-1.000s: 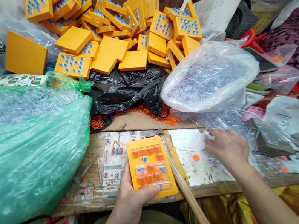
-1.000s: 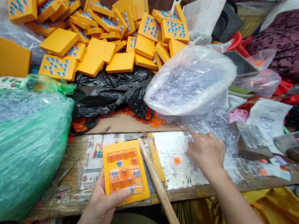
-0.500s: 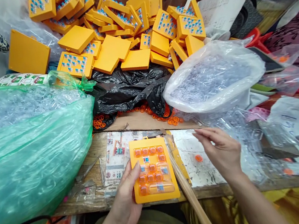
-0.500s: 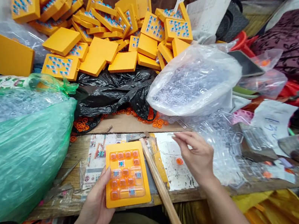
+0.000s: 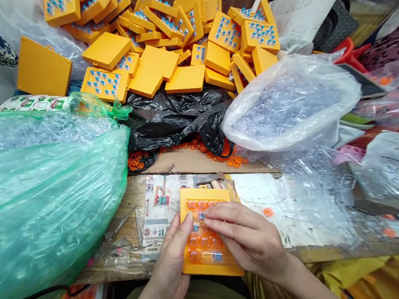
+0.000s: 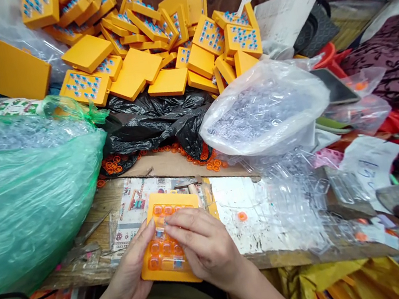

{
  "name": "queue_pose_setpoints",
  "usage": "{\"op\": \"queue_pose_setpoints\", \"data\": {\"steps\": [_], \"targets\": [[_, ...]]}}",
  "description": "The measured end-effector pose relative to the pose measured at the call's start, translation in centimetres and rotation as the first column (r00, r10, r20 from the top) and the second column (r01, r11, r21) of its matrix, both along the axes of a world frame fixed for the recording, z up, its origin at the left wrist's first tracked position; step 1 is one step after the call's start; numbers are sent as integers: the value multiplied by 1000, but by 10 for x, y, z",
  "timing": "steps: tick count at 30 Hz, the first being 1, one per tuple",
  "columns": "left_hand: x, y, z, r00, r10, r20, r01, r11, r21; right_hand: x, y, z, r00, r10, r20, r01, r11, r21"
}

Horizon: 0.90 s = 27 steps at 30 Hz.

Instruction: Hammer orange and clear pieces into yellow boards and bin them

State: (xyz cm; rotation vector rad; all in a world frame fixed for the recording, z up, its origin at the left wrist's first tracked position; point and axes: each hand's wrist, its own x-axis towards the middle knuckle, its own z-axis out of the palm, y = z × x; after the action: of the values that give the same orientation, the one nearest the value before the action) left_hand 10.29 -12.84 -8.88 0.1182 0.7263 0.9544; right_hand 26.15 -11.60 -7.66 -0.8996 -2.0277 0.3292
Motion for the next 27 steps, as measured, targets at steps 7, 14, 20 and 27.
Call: {"op": "queue_pose_setpoints", "data": {"steps": [7, 14, 20, 27], "targets": [[-3, 1, 3, 998, -26, -53, 27, 1000, 8, 1, -7, 0, 998, 56, 15, -54, 995, -85], [1, 1, 4, 980, -20, -196, 39, 995, 93, -4, -11, -6, 992, -126, -17, 124, 988, -87], [9, -6, 1, 961, 54, -271, -11, 987, 157, -11, -19, -9, 966, -214, -146, 202, 975, -92], [9, -14, 4, 946, 105, -307, -51, 983, 178, -16, -19, -16, 701, -590, -401, 289, 749, -596]]}}
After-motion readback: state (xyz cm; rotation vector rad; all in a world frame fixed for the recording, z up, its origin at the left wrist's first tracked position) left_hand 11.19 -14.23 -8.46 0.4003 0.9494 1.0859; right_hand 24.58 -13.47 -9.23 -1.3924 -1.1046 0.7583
